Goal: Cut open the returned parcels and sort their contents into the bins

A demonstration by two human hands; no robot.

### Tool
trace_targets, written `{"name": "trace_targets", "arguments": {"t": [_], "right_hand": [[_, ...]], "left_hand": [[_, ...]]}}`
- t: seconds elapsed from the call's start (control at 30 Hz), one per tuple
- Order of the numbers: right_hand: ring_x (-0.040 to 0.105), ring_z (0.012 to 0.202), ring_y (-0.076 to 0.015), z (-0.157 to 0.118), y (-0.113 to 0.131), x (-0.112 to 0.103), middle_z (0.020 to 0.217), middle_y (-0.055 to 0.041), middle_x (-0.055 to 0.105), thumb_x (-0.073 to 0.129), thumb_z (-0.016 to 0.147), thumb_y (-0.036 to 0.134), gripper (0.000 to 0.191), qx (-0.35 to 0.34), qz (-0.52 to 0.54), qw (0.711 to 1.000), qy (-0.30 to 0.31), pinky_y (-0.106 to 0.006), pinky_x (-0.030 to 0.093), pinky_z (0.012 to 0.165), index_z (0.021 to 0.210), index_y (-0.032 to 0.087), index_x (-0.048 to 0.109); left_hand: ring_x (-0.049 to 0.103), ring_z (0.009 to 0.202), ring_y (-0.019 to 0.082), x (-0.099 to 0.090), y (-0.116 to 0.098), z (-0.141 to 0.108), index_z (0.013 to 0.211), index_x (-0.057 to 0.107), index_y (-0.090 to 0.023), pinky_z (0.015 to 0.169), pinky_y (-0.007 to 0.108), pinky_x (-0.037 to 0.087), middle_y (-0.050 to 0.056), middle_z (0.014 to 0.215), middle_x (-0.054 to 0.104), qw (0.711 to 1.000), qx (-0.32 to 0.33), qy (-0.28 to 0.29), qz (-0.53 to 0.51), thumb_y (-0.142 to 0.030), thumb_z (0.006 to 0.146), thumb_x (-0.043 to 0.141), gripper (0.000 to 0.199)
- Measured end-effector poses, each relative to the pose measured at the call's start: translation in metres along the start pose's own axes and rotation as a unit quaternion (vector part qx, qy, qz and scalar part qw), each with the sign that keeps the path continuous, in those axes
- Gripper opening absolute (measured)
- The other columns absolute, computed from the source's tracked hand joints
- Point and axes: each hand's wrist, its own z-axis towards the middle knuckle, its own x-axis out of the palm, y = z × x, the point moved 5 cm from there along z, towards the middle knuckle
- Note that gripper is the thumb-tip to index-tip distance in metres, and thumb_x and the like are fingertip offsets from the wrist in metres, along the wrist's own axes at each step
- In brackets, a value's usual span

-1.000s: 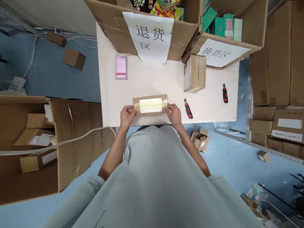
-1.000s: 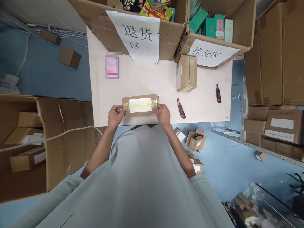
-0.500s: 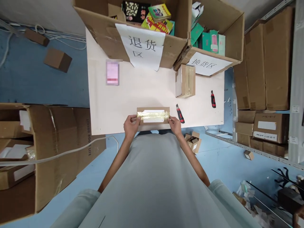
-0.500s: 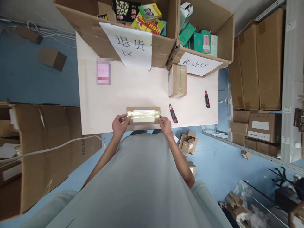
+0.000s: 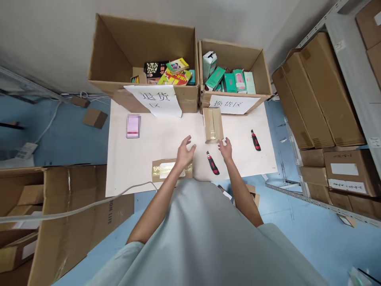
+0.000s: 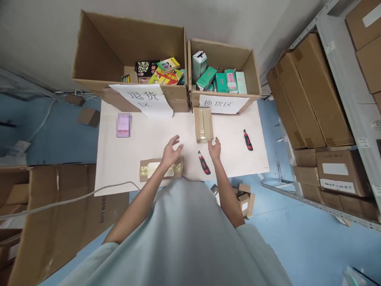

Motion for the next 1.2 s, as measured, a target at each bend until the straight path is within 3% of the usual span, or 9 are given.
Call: {"name": "trace_targets", "arguments": {"t": [0.13, 0.2, 0.3, 0.53, 0.73, 0.83, 0.97, 1.1, 1.2], "right_hand": [[0.079, 0.085, -0.0178, 0.025, -0.004, 0.006, 0.132, -0.0187, 0.078, 0.060, 0.101, 0.065, 0.080, 0.101, 0.067, 0.991, 0.051, -0.032, 0.067, 0.076, 0.162, 0.013, 0.057], [0.079, 0.083, -0.0174, 0.024, -0.003, 0.009, 0.122, -0.0134, 0.082, 0.059, 0.101, 0.068, 0.076, 0.097, 0.087, 0.989, 0.070, -0.033, 0.067, 0.077, 0.156, 0.016, 0.064], [0.080, 0.085, -0.0186, 0.014, -0.005, 0.012, 0.119, -0.0109, 0.084, 0.058, 0.101, 0.071, 0.074, 0.081, 0.100, 0.989, 0.073, -0.033, 0.067, 0.079, 0.150, 0.018, 0.070], [0.084, 0.087, -0.0200, -0.011, 0.001, 0.051, 0.131, -0.0118, 0.083, 0.051, 0.108, 0.061, 0.068, 0.063, 0.079, 0.987, 0.122, -0.030, 0.066, 0.076, 0.159, 0.018, 0.063], [0.083, 0.091, -0.0191, -0.002, 0.019, 0.082, 0.138, -0.0103, 0.080, 0.051, 0.109, 0.051, 0.064, 0.054, 0.056, 0.980, 0.186, -0.032, 0.067, 0.085, 0.164, 0.020, 0.058], [0.080, 0.109, -0.0235, -0.004, 0.011, 0.077, 0.151, -0.0144, 0.073, 0.067, 0.102, 0.051, 0.070, 0.024, -0.042, 0.977, 0.207, -0.035, 0.064, 0.099, 0.164, 0.019, 0.058], [0.067, 0.138, -0.0355, -0.033, -0.029, 0.054, 0.152, -0.0254, 0.066, 0.085, 0.089, 0.047, 0.089, 0.030, -0.270, 0.944, 0.189, -0.040, 0.056, 0.112, 0.164, 0.009, 0.055], [0.065, 0.134, -0.0376, -0.075, -0.066, 0.035, 0.144, -0.0266, 0.066, 0.076, 0.091, 0.033, 0.080, 0.043, -0.377, 0.907, 0.184, -0.043, 0.052, 0.113, 0.164, 0.007, 0.052], [0.069, 0.124, -0.0331, -0.095, -0.076, 0.029, 0.134, -0.0214, 0.071, 0.066, 0.092, 0.026, 0.074, 0.035, -0.381, 0.905, 0.184, -0.041, 0.054, 0.110, 0.163, 0.009, 0.051]], "left_hand": [[0.072, 0.135, 0.035, 0.072, -0.005, 0.039, 0.155, 0.061, -0.014, 0.119, 0.049, 0.055, 0.023, 0.166, 0.058, 0.992, -0.086, 0.093, -0.026, -0.027, 0.091, 0.074, 0.067], [0.075, 0.131, 0.035, 0.087, -0.003, 0.041, 0.150, 0.066, -0.015, 0.116, 0.048, 0.057, 0.022, 0.159, 0.065, 0.990, -0.097, 0.102, -0.021, -0.029, 0.087, 0.079, 0.066], [0.078, 0.124, 0.033, 0.086, 0.005, 0.032, 0.147, 0.069, -0.017, 0.111, 0.046, 0.059, 0.018, 0.143, 0.076, 0.990, -0.104, 0.090, -0.014, -0.032, 0.086, 0.080, 0.064], [0.079, 0.118, 0.030, 0.042, 0.025, 0.015, 0.152, 0.065, -0.012, 0.107, 0.043, 0.060, 0.014, 0.116, 0.085, 0.989, -0.147, 0.029, 0.003, -0.032, 0.088, 0.075, 0.067], [0.073, 0.135, 0.032, 0.012, 0.033, 0.016, 0.149, 0.067, -0.015, 0.118, 0.046, 0.056, 0.018, 0.146, 0.075, 0.989, -0.148, -0.011, -0.016, -0.032, 0.088, 0.075, 0.064], [0.065, 0.146, 0.034, -0.010, 0.037, 0.009, 0.146, 0.069, -0.016, 0.127, 0.051, 0.048, 0.019, 0.158, 0.067, 0.993, -0.111, -0.037, -0.005, -0.030, 0.089, 0.074, 0.059], [0.062, 0.149, 0.033, -0.066, 0.050, -0.023, 0.141, 0.071, -0.020, 0.132, 0.054, 0.043, 0.015, 0.152, 0.071, 0.986, -0.059, -0.136, 0.074, -0.031, 0.094, 0.068, 0.049], [0.064, 0.146, 0.034, -0.130, 0.073, -0.070, 0.137, 0.072, -0.020, 0.130, 0.054, 0.045, 0.015, 0.149, 0.072, 0.968, -0.065, -0.214, 0.114, -0.035, 0.095, 0.067, 0.045], [0.069, 0.138, 0.033, -0.160, 0.097, -0.099, 0.137, 0.071, -0.019, 0.119, 0.053, 0.056, 0.018, 0.149, 0.072, 0.969, -0.110, -0.212, 0.064, -0.043, 0.096, 0.068, 0.048]]}}
